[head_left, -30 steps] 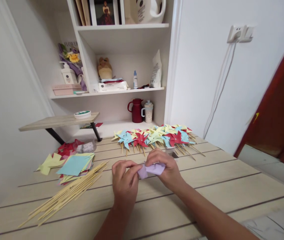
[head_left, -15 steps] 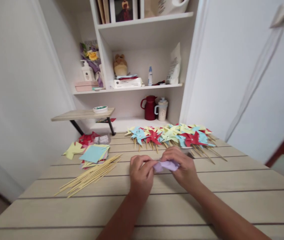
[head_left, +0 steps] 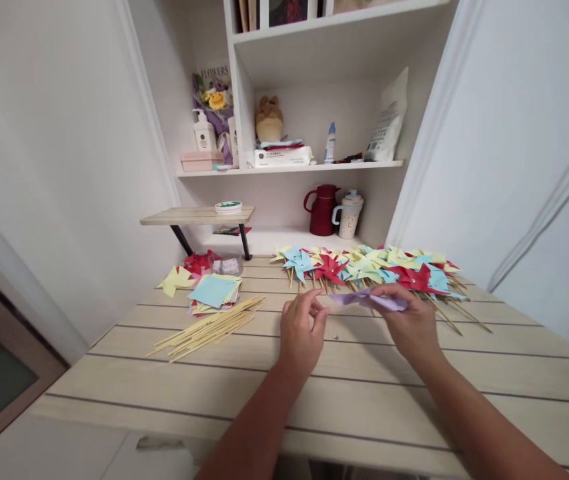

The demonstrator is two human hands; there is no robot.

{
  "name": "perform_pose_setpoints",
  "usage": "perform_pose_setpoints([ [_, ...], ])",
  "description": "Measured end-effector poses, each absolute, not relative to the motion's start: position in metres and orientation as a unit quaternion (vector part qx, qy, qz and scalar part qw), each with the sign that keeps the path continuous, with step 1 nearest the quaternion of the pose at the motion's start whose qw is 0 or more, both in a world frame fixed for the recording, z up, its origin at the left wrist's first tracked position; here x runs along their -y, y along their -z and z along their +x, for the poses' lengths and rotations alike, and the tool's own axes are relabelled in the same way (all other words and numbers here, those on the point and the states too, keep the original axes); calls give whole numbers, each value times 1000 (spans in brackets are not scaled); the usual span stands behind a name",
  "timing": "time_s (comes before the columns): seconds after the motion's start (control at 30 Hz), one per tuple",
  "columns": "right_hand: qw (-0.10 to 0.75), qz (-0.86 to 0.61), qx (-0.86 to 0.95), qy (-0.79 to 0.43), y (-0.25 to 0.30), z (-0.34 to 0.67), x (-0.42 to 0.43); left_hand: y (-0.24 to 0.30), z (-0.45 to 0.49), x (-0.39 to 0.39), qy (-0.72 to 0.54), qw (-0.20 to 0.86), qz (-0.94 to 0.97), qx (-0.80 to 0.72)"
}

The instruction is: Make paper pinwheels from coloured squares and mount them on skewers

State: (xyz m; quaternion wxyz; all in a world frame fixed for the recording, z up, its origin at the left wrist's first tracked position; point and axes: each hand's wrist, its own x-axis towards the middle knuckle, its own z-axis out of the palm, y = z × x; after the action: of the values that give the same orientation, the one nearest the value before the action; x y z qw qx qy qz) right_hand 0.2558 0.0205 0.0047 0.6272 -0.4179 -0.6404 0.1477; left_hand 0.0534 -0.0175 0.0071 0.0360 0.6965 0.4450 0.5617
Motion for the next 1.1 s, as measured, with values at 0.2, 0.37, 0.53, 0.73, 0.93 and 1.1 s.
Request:
perform_pose_setpoints([
  [0.2,645,-446,579,-223,-2,259,-24,-21,15,24,-417,-97,785,-449],
  [0.37,653,-442,573,-225,-6,252,-21,-37,-53,33,-236,-184,755,-583],
  [0.53,654,-423,577,-245,-8,249,-19,-30,-108,32,-115,-174,693,-690],
  [0.73,647,-424,586,-242,-9,249,-16,-7,-122,33,-92,-156,680,-711],
  [0.93,630,-441,588,-249,-13,248,-12,-10,-114,38,-127,-175,704,-676],
  [1.1,634,-429,593,-250,-13,247,-11,-8,-108,38,-105,-150,726,-662],
])
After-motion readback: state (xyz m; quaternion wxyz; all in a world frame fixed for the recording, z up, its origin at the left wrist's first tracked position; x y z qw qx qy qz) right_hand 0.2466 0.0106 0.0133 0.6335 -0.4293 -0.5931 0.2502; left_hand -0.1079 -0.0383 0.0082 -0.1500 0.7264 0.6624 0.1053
